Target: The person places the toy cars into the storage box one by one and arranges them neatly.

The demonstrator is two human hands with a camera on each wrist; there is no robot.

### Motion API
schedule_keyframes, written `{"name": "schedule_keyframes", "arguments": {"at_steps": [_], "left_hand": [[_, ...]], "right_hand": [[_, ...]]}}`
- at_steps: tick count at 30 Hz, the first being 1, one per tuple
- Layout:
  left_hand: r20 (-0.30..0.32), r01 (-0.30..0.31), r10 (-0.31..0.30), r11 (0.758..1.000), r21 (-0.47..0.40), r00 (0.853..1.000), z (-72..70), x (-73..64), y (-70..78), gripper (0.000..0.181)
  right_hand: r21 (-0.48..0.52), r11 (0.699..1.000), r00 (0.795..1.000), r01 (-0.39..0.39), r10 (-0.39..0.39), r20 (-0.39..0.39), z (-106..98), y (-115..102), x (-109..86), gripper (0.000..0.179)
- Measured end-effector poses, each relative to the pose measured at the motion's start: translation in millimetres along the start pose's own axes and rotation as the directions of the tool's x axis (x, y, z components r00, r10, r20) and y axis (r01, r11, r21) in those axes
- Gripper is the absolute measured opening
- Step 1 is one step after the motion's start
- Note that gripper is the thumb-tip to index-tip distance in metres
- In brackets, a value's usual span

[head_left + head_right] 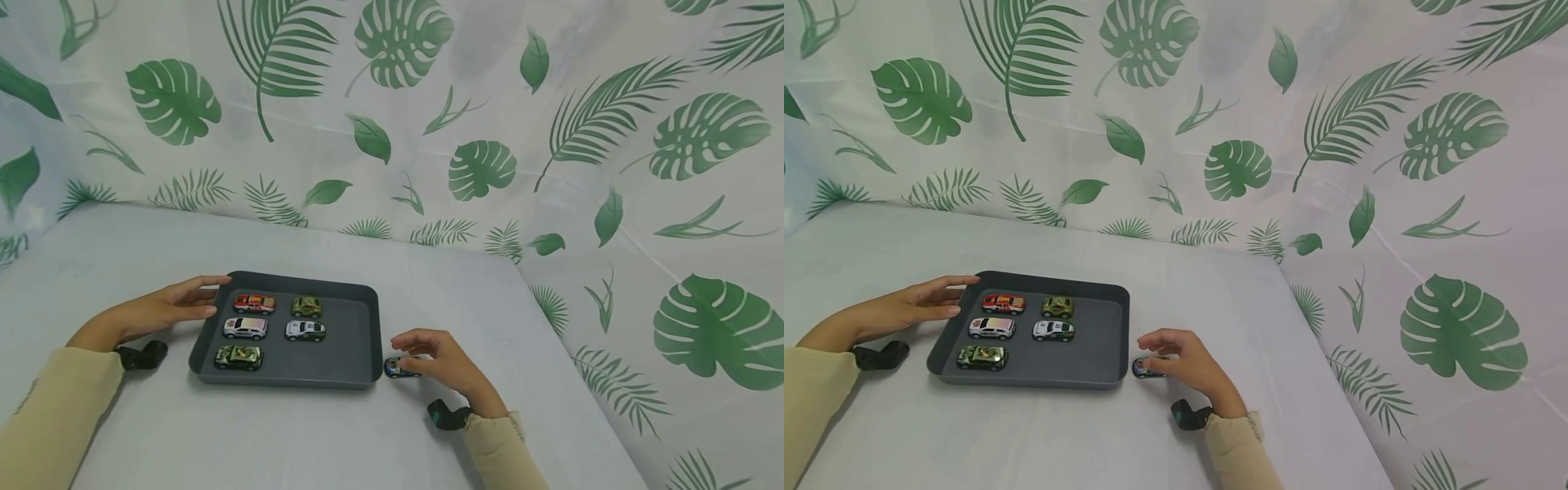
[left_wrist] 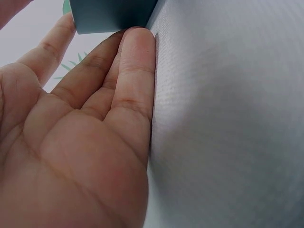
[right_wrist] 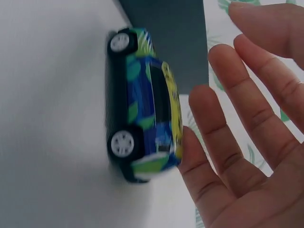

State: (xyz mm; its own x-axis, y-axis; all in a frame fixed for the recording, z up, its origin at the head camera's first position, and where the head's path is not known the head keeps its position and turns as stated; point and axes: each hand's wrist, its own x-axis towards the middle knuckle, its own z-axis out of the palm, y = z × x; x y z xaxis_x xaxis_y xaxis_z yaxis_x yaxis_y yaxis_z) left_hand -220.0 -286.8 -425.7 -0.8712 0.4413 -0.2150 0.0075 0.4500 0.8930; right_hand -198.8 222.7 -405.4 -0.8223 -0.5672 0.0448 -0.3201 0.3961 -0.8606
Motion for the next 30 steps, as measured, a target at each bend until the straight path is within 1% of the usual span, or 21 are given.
{"name": "schedule_keyframes", "arguments": {"at_steps": [10,14,21,25,30], "left_hand": [[0.000,-0.003,0.003,1.000,-0.001,1.000,1.7,0.6,0.2,0.078],[-0.002,-0.010,0.010,1.000,0.013,1.000,1.4,0.3,-0.4,0.077],[0.005,-0.017,0.017,1.000,0.009,1.000,0.8,0.6,-0.1,0.076],[0.007,-0.018,0.018,1.000,0.005,1.000,0.4,0.5,-0.1,0.075],[0.000,-0.025,0.025,1.000,0.008,1.000,0.4,0.5,-0.2,0.074]], "right_hand": [[-0.028,0.999,0.999,-0.044,0.044,0.002,-4.4,8.9,-2.8,0.035],[-0.025,0.998,0.998,-0.059,0.059,0.006,-4.2,12.2,-3.8,0.035],[-0.020,0.995,0.995,-0.100,0.101,0.021,-3.4,21.2,-3.6,0.038],[-0.036,0.992,0.992,-0.121,0.122,0.035,-3.0,24.7,-2.2,0.040],[-0.060,0.990,0.991,-0.127,0.129,0.030,-2.8,25.6,-2.0,0.040]]}}
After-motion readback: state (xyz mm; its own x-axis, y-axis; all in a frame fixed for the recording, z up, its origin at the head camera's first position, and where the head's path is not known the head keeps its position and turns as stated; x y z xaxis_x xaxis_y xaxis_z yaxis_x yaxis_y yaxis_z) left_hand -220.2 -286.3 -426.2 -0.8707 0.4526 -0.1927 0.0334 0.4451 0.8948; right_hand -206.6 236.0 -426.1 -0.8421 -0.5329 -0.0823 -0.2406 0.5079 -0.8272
